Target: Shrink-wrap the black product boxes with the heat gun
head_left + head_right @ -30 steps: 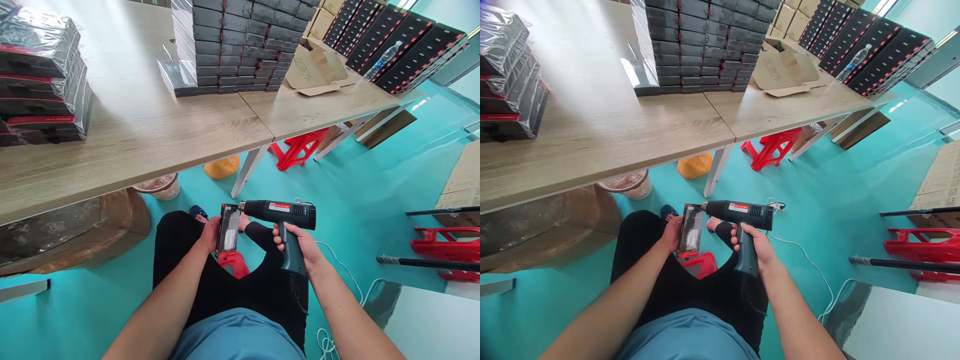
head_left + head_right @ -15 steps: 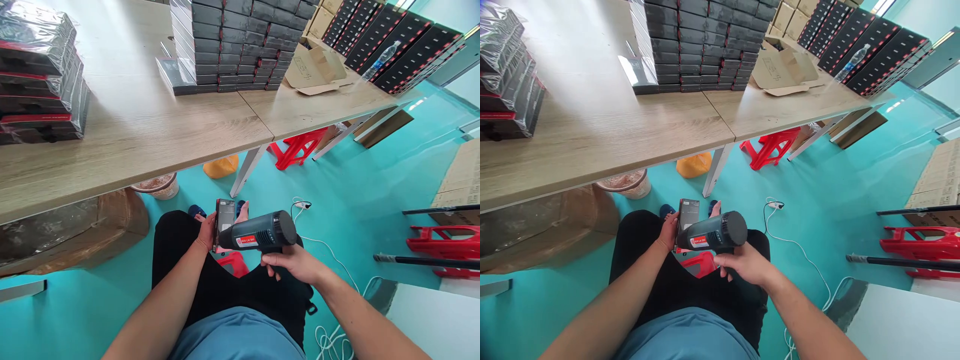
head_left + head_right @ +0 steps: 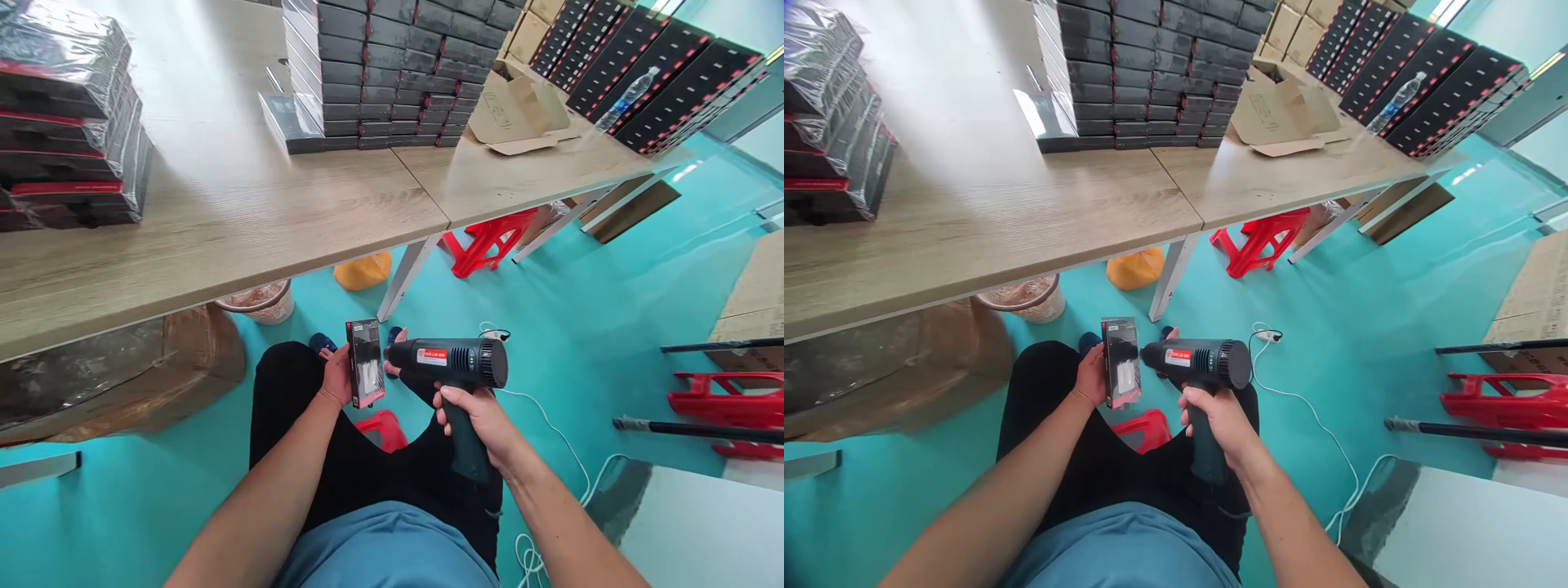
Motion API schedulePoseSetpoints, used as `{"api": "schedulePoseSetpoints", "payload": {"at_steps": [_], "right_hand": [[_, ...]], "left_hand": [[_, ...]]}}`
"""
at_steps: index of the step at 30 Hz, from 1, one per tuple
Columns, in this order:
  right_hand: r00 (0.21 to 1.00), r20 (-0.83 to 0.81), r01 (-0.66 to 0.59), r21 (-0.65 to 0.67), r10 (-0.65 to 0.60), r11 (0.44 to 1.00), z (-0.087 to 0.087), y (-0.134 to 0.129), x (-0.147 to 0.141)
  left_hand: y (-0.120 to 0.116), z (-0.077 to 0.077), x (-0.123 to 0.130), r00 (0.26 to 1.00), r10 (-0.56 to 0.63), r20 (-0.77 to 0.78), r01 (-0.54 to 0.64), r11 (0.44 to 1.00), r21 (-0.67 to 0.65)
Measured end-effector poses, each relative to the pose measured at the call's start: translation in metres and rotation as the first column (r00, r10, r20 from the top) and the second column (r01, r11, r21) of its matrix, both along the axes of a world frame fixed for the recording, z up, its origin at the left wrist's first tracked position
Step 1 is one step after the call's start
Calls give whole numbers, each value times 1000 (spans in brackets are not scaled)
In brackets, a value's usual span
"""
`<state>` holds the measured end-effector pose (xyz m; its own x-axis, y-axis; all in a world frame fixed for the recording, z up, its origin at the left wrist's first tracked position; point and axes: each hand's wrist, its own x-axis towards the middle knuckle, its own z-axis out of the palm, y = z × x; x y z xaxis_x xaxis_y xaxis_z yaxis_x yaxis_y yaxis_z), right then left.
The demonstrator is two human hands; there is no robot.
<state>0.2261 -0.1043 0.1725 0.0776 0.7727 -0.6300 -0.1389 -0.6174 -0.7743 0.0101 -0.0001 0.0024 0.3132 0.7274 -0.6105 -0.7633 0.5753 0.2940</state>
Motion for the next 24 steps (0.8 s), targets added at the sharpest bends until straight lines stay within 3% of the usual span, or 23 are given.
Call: {"api": "schedulePoseSetpoints", "payload": {"at_steps": [2, 4, 8, 10, 13, 17, 19, 22, 24], "right_hand": [[990, -66, -127, -24, 125, 992, 5, 3, 2], [983, -31, -183, -18, 183, 983, 10, 11, 3], [991, 135, -30, 64, 22, 998, 17, 38, 9], [992, 121, -47, 76, 38, 996, 20, 46, 15], [964, 130, -238, 28, 233, 971, 25, 41, 25], [860, 94, -492, -101, 501, 865, 24, 18, 35], [868, 105, -475, -105, 485, 874, 21, 10, 36], [928, 173, -336, 1, 331, 942, 17, 7, 33], [921, 167, -356, 0, 351, 934, 16, 8, 31]], "left_hand": [[0, 1, -1, 1000, -10, -14, 10, 1000, 0], [-1, 2, -1, 999, -35, -32, 35, 999, -2], [-3, 3, 0, 993, -112, -23, 112, 994, -5], [-4, 4, -1, 992, -123, -6, 123, 992, -4], [-4, 2, -3, 995, -99, 7, 99, 995, -2], [-3, -4, -4, 997, -74, 11, 74, 997, -13], [-2, -6, -3, 998, -70, 7, 70, 998, -1], [-1, -6, -4, 995, -94, 15, 94, 995, 24], [0, -6, -4, 992, -123, 23, 123, 992, 29]]}}
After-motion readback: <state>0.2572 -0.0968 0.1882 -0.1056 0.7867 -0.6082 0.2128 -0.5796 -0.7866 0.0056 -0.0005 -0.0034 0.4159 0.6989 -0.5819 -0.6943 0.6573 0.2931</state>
